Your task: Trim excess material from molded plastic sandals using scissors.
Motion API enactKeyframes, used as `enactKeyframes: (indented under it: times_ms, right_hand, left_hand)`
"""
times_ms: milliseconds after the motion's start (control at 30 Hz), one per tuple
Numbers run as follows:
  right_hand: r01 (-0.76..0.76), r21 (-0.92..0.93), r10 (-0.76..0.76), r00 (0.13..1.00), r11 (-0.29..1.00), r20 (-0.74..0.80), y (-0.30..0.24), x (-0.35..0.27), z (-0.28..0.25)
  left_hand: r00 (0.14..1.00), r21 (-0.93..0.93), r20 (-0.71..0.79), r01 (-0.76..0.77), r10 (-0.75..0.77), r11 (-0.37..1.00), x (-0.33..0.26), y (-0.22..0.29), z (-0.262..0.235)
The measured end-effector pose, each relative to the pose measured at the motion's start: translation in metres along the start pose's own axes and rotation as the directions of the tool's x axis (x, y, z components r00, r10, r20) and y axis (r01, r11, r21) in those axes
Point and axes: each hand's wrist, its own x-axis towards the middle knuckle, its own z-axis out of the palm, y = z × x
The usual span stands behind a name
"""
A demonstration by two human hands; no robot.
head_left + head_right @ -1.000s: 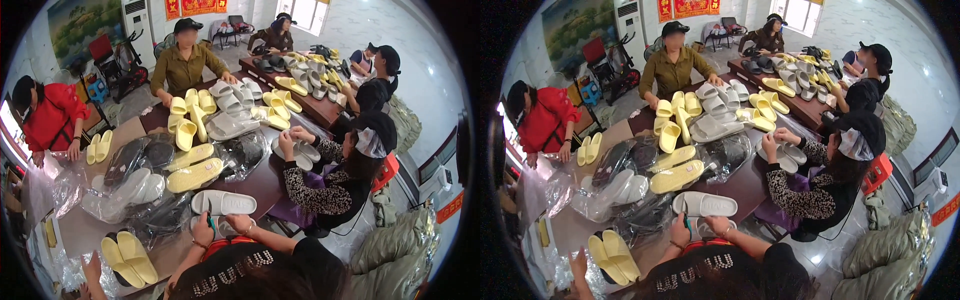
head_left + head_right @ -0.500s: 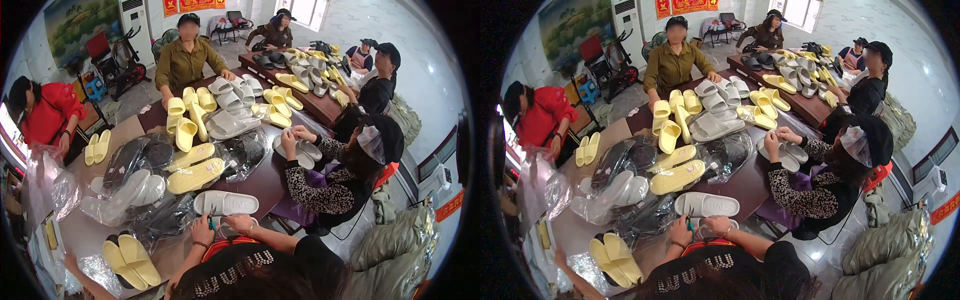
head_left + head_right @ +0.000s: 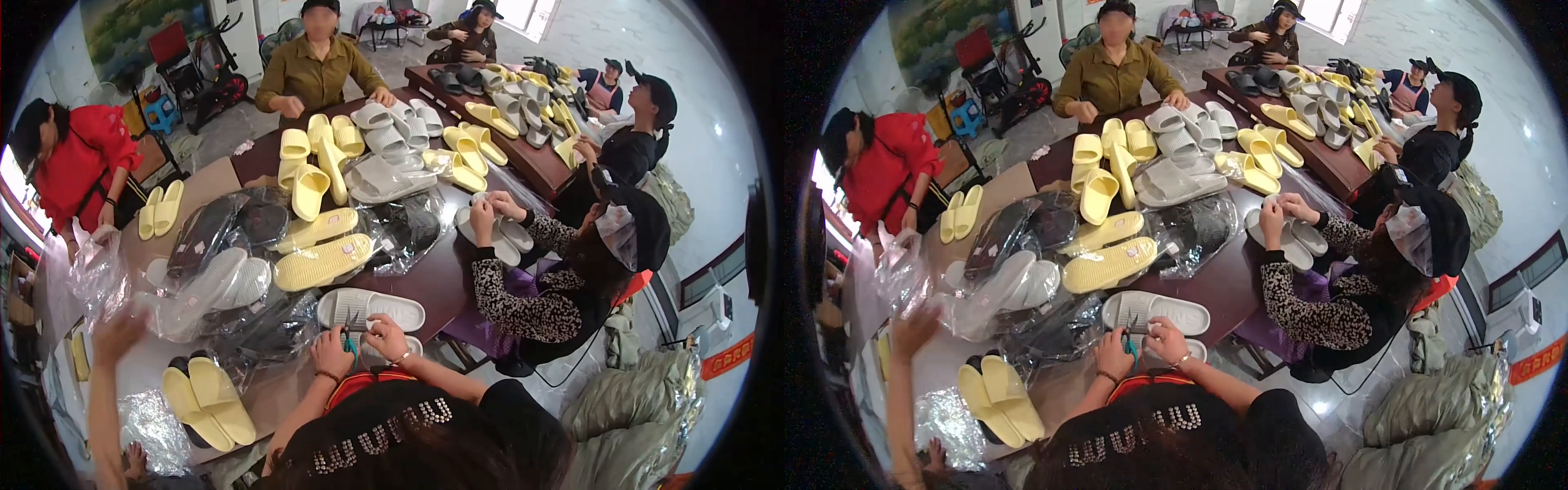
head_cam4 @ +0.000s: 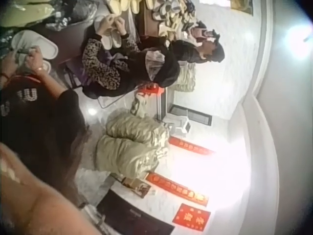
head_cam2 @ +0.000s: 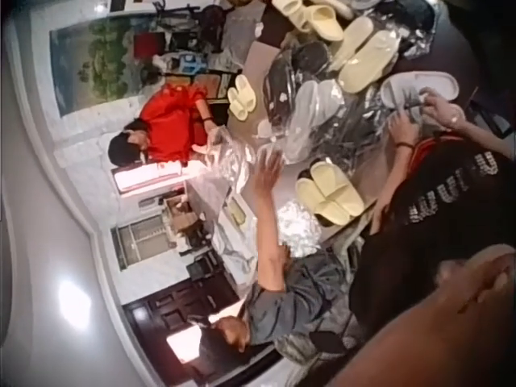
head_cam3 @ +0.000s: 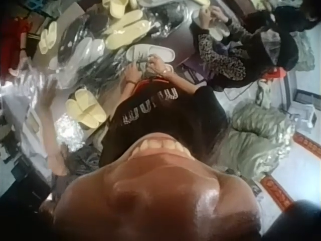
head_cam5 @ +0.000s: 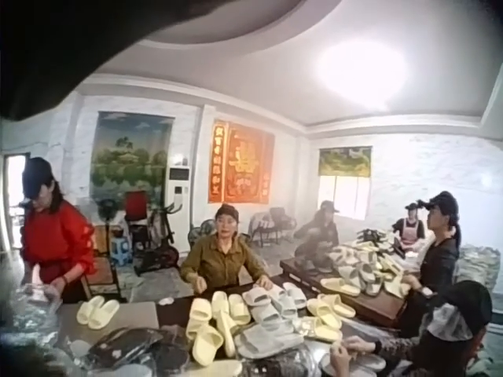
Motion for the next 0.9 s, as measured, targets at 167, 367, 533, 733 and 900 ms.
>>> enactKeyframes:
  times_ms: [167, 367, 533, 733, 900]
  right_hand:
    - [-0.21, 0.334, 0.21, 0.977, 0.919, 0.035, 0.013, -0.001, 0.017]
    - [-0.669, 0.512, 0.71, 0.688, 0.539, 0.152, 0.032, -0.011, 0.022]
    - [-0.69, 0.474, 0.706, 0.685, 0.548, 0.181, 0.054, -0.011, 0.034]
    - [-0.776, 0.54, 0.785, 0.54, 0.325, 0.304, 0.041, -0.002, 0.023]
    - [0.122, -0.365, -0.076, 0.988, 0.923, 0.138, 0.121, -0.026, 0.045]
  left_hand:
    - [0.999, 0.006, -0.05, 0.01, -0.01, 1.0, -0.002, 0.001, 0.0]
    - [1.0, 0.042, -0.018, 0.018, -0.017, 0.999, -0.015, 0.0, 0.001]
    - [1.0, 0.04, -0.024, 0.015, -0.014, 0.999, -0.012, 0.001, 0.002]
    - [0.999, 0.001, -0.044, -0.024, 0.024, 1.0, -0.005, -0.009, 0.004]
    - [1.0, 0.069, -0.012, -0.017, 0.017, 0.997, -0.008, 0.0, 0.004]
